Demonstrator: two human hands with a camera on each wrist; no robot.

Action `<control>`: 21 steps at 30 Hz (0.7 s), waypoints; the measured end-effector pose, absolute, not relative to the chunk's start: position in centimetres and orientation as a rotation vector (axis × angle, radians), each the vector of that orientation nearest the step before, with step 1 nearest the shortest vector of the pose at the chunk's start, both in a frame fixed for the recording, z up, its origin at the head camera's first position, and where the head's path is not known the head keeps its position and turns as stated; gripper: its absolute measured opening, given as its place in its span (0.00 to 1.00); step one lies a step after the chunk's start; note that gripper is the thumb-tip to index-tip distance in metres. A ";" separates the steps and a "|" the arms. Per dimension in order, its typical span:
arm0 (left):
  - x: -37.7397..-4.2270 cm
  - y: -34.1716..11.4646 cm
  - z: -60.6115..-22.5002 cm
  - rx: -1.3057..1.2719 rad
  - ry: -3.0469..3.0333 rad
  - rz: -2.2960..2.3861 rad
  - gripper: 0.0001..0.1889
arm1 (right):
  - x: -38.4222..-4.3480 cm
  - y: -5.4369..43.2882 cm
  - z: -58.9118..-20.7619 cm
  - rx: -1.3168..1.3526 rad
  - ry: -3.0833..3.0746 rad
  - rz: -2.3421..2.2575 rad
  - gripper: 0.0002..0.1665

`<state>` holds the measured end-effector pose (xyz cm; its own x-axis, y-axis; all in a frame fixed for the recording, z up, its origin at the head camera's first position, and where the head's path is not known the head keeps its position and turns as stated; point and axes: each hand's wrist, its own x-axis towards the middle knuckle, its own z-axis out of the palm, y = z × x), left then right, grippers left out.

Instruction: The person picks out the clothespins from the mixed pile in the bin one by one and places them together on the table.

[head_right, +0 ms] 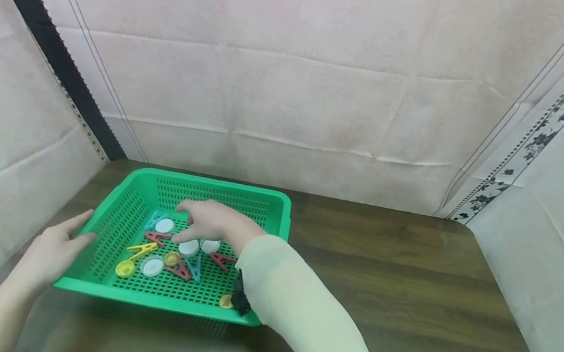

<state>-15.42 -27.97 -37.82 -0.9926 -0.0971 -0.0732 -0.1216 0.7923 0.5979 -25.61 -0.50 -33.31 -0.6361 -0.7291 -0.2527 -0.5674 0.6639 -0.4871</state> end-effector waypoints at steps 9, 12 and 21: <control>-15.5 -27.8 -37.6 -0.177 2.939 0.973 0.33 | -26.6 -0.4 -35.3 -1.034 2.424 -0.485 0.40; -15.8 -27.7 -37.6 -0.171 2.953 0.970 0.33 | -26.9 -0.5 -36.3 -1.080 2.433 -0.461 0.39; -16.4 -27.8 -37.6 -0.175 2.952 0.994 0.32 | -27.5 -0.4 -37.8 -1.126 2.322 -0.457 0.39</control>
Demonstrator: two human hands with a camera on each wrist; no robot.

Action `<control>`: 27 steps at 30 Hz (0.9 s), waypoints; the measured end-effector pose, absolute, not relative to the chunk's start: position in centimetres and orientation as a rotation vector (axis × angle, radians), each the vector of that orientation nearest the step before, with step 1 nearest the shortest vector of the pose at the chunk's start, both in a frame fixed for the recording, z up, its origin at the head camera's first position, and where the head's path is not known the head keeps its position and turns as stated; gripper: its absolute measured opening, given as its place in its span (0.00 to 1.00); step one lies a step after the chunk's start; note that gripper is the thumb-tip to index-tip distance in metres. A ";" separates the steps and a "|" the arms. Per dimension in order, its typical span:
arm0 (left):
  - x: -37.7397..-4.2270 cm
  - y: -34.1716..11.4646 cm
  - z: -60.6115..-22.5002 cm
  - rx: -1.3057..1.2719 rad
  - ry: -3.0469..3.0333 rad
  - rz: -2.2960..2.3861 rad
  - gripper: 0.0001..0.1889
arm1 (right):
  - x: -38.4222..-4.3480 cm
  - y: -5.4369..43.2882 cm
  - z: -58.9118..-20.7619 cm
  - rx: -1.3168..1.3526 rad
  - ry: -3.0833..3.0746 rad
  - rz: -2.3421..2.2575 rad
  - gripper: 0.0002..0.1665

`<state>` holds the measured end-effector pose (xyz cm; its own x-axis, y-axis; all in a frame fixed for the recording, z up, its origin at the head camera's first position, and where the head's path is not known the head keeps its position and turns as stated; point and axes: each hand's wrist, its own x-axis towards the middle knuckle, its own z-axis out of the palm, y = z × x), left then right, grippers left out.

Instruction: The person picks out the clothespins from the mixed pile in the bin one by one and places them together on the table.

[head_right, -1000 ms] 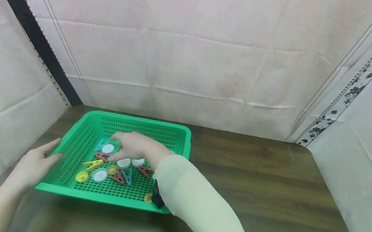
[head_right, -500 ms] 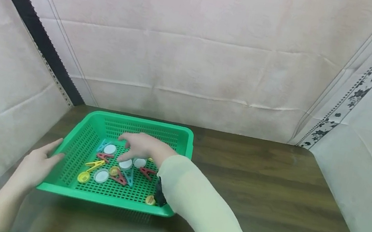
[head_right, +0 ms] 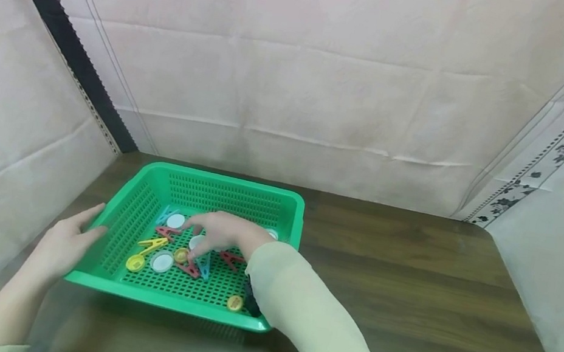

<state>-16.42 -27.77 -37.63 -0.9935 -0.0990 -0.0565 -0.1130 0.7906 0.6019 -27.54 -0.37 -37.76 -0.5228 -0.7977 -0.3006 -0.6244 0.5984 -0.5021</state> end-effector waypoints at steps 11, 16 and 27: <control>-16.4 -27.8 -37.5 -0.194 2.942 1.015 0.32 | -27.6 -0.6 -38.6 -1.193 2.241 -0.337 0.36; -16.5 -27.8 -37.5 -0.206 2.938 1.020 0.32 | -27.5 -0.9 -38.8 -1.250 2.220 -0.279 0.36; -16.4 -27.6 -37.6 -0.264 2.908 1.073 0.32 | -27.4 -1.3 -39.3 -1.238 2.230 -0.242 0.33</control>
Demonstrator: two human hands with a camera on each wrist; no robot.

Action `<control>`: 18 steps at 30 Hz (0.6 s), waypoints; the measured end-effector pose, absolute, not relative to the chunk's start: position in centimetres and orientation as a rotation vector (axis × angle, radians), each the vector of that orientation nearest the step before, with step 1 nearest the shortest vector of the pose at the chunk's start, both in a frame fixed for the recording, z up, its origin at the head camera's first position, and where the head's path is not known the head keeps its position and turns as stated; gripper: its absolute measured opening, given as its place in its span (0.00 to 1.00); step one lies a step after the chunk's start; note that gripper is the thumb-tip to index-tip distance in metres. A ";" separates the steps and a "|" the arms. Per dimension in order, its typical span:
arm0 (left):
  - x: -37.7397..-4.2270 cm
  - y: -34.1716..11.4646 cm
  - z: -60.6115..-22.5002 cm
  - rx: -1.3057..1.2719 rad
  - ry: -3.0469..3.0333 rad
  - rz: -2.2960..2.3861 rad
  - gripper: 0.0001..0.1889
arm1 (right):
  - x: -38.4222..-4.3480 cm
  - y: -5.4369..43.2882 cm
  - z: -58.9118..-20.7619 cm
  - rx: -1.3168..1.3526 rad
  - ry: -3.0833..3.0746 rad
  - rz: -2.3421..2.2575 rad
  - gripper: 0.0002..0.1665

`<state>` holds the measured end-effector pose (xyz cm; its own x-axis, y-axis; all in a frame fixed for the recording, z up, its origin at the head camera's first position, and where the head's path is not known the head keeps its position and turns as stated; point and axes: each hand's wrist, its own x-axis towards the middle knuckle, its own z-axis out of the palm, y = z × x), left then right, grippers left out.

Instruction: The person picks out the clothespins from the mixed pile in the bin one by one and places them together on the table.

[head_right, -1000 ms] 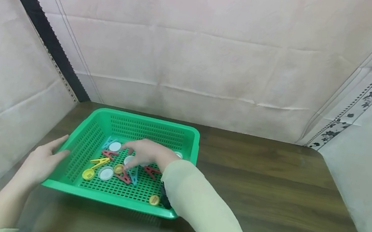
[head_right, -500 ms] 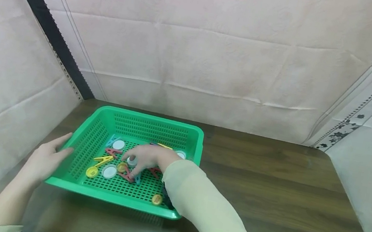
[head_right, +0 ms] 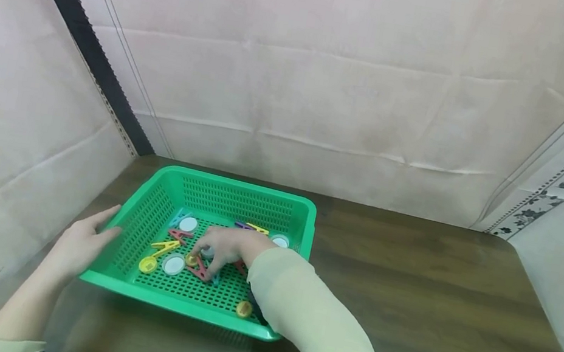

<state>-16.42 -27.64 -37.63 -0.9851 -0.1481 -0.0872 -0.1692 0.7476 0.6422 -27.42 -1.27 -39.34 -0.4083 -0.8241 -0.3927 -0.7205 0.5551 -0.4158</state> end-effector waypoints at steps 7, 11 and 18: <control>-16.3 -27.7 -38.1 -0.272 2.912 1.058 0.32 | -27.0 -1.7 -40.1 -1.258 2.236 -0.202 0.34; -16.3 -27.7 -38.1 -0.271 2.914 1.059 0.32 | -26.7 -2.0 -40.4 -1.287 2.252 -0.164 0.34; -16.4 -27.7 -38.0 -0.263 2.923 1.065 0.32 | -26.7 -2.1 -40.2 -1.318 2.263 -0.166 0.33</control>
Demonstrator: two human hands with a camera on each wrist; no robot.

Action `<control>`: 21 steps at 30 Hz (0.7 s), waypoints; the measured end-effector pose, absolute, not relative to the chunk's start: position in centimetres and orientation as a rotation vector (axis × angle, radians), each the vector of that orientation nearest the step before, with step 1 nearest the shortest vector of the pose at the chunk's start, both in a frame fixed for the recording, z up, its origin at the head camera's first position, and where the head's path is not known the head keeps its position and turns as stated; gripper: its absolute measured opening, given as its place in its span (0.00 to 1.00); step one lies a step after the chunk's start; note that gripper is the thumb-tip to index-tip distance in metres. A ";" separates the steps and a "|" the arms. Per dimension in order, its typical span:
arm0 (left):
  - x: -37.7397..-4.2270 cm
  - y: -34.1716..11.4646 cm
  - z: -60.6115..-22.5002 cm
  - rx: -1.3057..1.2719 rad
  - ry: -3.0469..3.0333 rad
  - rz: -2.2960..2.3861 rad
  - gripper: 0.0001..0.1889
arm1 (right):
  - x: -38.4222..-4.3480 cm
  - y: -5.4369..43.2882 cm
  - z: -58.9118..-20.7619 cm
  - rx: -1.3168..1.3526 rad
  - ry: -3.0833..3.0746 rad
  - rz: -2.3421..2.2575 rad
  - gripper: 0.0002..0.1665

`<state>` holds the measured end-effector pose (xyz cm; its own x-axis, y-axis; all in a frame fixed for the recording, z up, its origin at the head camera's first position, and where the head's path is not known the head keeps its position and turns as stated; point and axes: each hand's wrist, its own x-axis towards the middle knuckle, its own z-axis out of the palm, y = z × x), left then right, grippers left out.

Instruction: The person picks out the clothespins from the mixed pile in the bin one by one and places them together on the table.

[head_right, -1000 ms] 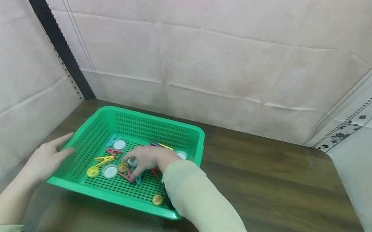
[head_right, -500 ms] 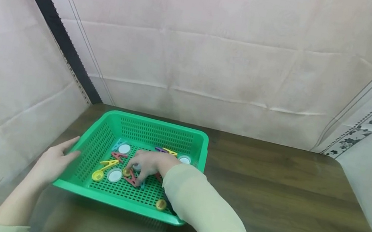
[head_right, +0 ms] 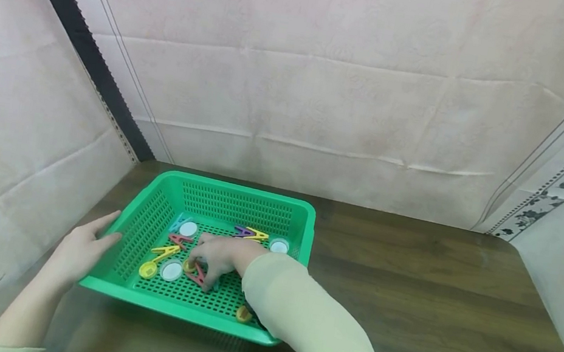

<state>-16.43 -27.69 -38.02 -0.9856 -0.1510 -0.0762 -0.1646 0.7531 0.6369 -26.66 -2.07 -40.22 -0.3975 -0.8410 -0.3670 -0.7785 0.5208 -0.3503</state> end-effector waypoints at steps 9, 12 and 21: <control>-16.5 -27.7 -38.1 -0.277 2.916 1.073 0.32 | -26.5 -3.1 -40.7 -1.388 2.299 -0.130 0.37; -16.4 -27.6 -38.2 -0.279 2.920 1.065 0.32 | -26.3 -3.3 -40.9 -1.395 2.314 -0.111 0.39; -16.4 -27.6 -38.0 -0.284 2.915 1.079 0.32 | -26.4 -3.6 -41.1 -1.397 2.320 -0.073 0.46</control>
